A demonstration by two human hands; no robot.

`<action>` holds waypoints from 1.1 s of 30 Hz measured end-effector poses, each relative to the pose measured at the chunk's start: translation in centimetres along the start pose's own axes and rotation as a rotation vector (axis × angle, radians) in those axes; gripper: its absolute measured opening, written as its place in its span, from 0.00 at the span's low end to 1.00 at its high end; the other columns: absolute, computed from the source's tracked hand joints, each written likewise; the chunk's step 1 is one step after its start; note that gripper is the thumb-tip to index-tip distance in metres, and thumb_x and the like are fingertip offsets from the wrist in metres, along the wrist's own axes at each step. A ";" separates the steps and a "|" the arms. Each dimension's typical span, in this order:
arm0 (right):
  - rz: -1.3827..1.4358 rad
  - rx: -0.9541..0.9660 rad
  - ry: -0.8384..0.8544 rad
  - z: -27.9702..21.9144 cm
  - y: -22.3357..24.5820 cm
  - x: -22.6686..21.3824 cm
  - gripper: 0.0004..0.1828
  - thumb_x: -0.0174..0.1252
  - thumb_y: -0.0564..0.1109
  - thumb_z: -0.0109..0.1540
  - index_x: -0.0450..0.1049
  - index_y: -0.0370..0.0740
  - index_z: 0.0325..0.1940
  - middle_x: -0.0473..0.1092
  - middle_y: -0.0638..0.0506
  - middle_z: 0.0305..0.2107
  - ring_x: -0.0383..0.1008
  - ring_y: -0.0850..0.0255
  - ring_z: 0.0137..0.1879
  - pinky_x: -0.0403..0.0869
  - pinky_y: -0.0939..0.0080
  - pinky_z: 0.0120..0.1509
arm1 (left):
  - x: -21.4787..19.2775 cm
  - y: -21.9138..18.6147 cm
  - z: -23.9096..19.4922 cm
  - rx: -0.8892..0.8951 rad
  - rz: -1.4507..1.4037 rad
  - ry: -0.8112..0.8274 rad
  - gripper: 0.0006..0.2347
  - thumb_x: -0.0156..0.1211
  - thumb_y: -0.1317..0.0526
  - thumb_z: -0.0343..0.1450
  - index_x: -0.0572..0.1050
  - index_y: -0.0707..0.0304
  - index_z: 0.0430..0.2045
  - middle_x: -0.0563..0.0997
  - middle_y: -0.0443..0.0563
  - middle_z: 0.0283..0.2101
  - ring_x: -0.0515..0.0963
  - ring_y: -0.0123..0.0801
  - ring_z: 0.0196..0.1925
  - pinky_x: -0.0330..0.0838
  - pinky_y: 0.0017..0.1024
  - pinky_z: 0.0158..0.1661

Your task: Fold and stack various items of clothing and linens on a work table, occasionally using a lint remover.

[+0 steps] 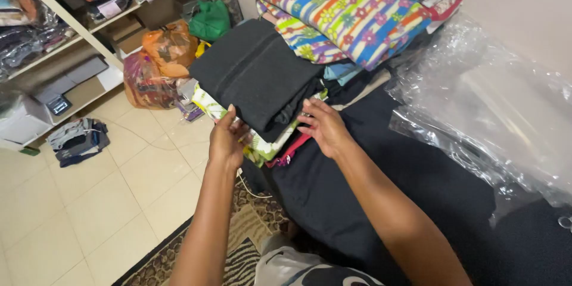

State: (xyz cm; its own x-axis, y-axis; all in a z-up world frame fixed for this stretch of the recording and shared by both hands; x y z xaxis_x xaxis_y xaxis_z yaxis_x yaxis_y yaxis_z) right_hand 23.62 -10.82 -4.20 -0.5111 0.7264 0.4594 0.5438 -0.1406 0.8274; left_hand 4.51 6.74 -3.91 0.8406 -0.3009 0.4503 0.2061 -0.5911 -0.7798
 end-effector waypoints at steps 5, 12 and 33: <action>0.019 0.055 -0.149 2.3 -0.2 0.2 0.33 0.69 0.60 0.59 0.63 0.44 0.58 0.63 0.50 0.41 0.73 0.54 0.45 0.74 0.51 0.48 | 1.4 -1.5 0.2 -0.091 0.062 0.063 0.16 0.65 0.46 0.70 0.69 0.55 0.35 0.70 0.46 0.34 0.75 0.35 0.33 0.64 0.34 0.36; -0.153 -0.118 -0.290 2.1 2.0 0.5 0.36 0.73 0.54 0.58 0.63 0.38 0.61 0.71 0.49 0.27 0.79 0.58 0.26 0.79 0.61 0.28 | -0.1 -3.5 2.9 0.236 0.367 -0.132 0.33 0.77 0.49 0.64 0.61 0.62 0.55 0.74 0.50 0.33 0.80 0.36 0.27 0.70 0.30 0.28; 0.126 0.102 -0.133 -0.1 2.3 6.9 0.44 0.72 0.54 0.57 0.60 0.33 0.69 0.63 0.40 0.47 0.74 0.44 0.52 0.78 0.41 0.52 | 4.5 -5.8 0.5 0.163 0.031 -0.085 0.32 0.76 0.54 0.65 0.56 0.64 0.54 0.68 0.59 0.41 0.76 0.46 0.37 0.74 0.44 0.34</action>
State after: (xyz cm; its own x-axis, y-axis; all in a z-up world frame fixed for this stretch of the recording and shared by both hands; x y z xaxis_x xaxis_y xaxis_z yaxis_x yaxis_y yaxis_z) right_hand 21.33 -6.20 0.87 -0.3461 0.7911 0.5044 0.6656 -0.1719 0.7263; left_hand 7.34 9.18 2.38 0.8856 -0.2485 0.3924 0.2526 -0.4513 -0.8559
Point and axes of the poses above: each hand's wrist, its own z-axis towards the middle knuckle, its own x-axis out of the palm, y = z × x, the point moved 9 cm from there along z, towards the middle knuckle
